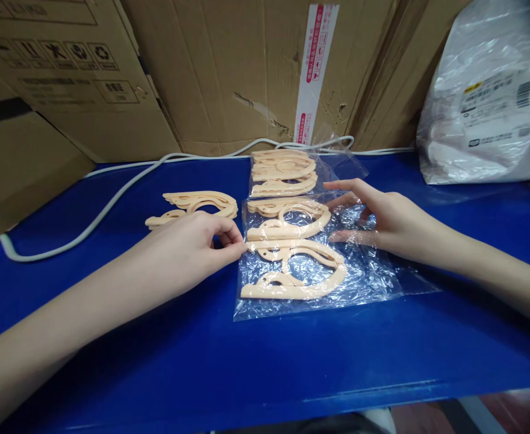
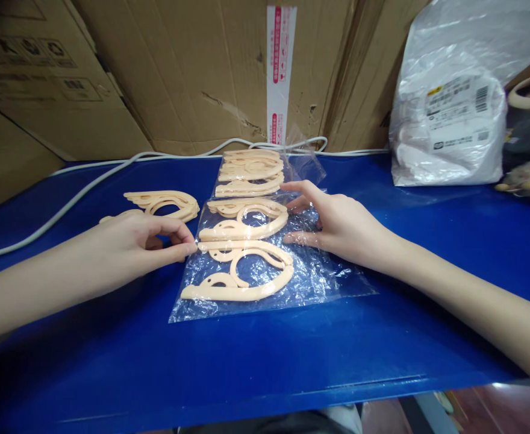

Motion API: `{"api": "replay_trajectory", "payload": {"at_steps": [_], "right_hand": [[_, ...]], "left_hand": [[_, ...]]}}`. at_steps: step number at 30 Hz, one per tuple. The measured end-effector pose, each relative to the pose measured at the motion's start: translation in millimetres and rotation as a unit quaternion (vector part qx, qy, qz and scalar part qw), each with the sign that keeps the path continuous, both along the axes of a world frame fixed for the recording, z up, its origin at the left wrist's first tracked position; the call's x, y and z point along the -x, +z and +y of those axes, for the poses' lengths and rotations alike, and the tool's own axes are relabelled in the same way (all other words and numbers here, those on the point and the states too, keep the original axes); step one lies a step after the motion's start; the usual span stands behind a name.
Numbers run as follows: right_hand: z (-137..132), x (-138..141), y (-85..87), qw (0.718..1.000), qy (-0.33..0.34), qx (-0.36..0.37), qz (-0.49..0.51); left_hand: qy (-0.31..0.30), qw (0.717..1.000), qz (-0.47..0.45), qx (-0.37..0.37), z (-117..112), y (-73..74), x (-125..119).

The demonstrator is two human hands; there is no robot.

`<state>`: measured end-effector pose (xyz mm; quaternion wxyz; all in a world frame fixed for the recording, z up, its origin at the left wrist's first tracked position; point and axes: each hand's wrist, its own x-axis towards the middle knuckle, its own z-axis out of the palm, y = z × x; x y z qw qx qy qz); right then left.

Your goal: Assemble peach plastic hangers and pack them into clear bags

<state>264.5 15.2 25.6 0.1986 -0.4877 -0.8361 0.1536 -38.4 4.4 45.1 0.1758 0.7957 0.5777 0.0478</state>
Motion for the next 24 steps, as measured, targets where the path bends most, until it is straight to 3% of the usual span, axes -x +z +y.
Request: {"api": "replay_trajectory", "payload": {"at_steps": [8, 12, 14, 16, 24], "right_hand": [[0.3, -6.7, 3.2, 1.000, 0.018, 0.024, 0.004], [2.1, -17.6, 3.5, 0.999, 0.017, 0.036, -0.002], [4.3, -23.4, 3.2, 1.000, 0.005, 0.022, -0.006], [7.0, -27.8, 3.2, 1.000, -0.005, -0.006, -0.013], [7.6, -30.1, 10.9, 0.998, -0.026, -0.039, -0.030]], "left_hand": [[-0.014, 0.991, -0.015, -0.133, 11.9, 23.5, 25.4], [-0.111, 0.973, 0.047, -0.197, 40.1, 20.2, 65.1], [-0.143, 0.972, 0.077, -0.167, 51.0, 14.5, 83.5], [-0.127, 0.978, 0.091, -0.139, 56.0, 10.7, 94.1], [-0.071, 0.991, 0.091, -0.074, 60.2, 12.7, 91.9]]}}
